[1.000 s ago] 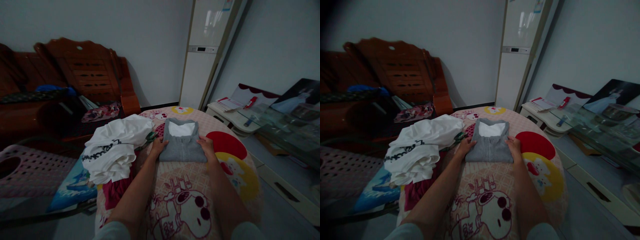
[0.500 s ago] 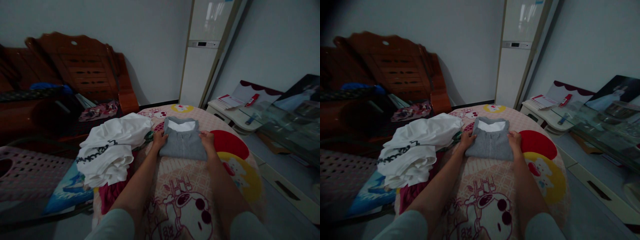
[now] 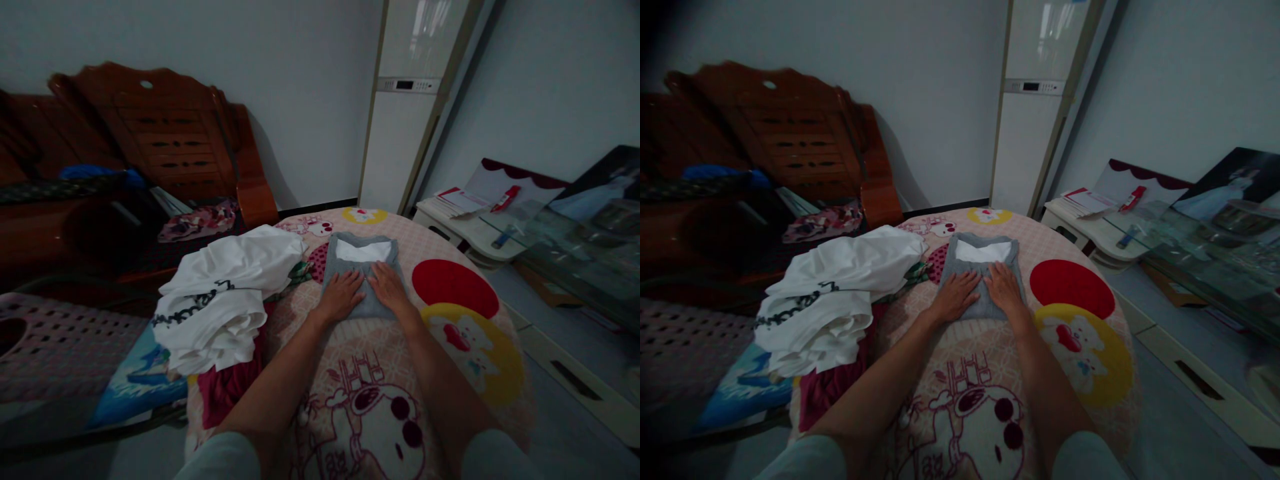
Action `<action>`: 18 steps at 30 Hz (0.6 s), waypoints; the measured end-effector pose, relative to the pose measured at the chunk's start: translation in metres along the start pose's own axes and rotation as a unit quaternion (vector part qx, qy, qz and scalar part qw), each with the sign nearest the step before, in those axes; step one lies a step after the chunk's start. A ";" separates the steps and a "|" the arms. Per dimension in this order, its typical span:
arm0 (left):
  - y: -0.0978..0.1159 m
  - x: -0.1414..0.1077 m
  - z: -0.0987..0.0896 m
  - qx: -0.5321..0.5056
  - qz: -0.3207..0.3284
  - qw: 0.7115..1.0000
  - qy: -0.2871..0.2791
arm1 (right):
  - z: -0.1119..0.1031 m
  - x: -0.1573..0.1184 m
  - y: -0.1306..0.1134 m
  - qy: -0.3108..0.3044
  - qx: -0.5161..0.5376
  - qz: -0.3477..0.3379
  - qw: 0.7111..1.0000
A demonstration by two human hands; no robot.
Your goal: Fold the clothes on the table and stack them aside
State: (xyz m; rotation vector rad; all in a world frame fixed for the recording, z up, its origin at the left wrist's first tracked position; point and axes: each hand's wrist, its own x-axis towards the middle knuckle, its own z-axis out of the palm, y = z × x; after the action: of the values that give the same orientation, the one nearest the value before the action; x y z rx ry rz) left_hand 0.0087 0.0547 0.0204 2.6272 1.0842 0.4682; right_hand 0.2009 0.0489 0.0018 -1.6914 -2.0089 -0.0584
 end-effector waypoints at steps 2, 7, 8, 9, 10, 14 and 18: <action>0.000 -0.003 0.005 0.027 -0.013 0.999 -0.026 | 0.007 -0.003 -0.002 -0.028 -0.029 0.012 0.999; -0.005 -0.003 0.010 0.003 -0.014 1.000 -0.003 | 0.009 -0.005 0.001 -0.052 -0.063 0.018 0.997; -0.007 -0.003 0.011 -0.022 -0.017 0.999 0.020 | 0.008 -0.004 0.001 -0.053 -0.063 0.019 0.996; -0.009 -0.002 0.011 -0.054 -0.024 0.997 0.054 | 0.008 -0.004 0.001 -0.054 -0.062 0.020 0.996; -0.013 -0.002 0.011 -0.087 -0.039 0.991 0.097 | 0.008 -0.005 0.001 -0.055 -0.062 0.021 0.996; -0.029 -0.001 0.010 -0.175 -0.149 0.944 0.237 | 0.008 -0.006 0.001 -0.059 -0.059 0.023 0.996; -0.034 -0.001 0.009 -0.164 -0.170 0.943 0.233 | 0.009 -0.006 0.003 -0.057 -0.047 0.019 0.997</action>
State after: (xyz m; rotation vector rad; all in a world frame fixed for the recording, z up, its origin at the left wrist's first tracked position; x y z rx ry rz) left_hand -0.0101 0.0765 0.0002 2.0316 1.4157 1.1168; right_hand 0.2012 0.0468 -0.0093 -1.8296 -2.0853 -0.0451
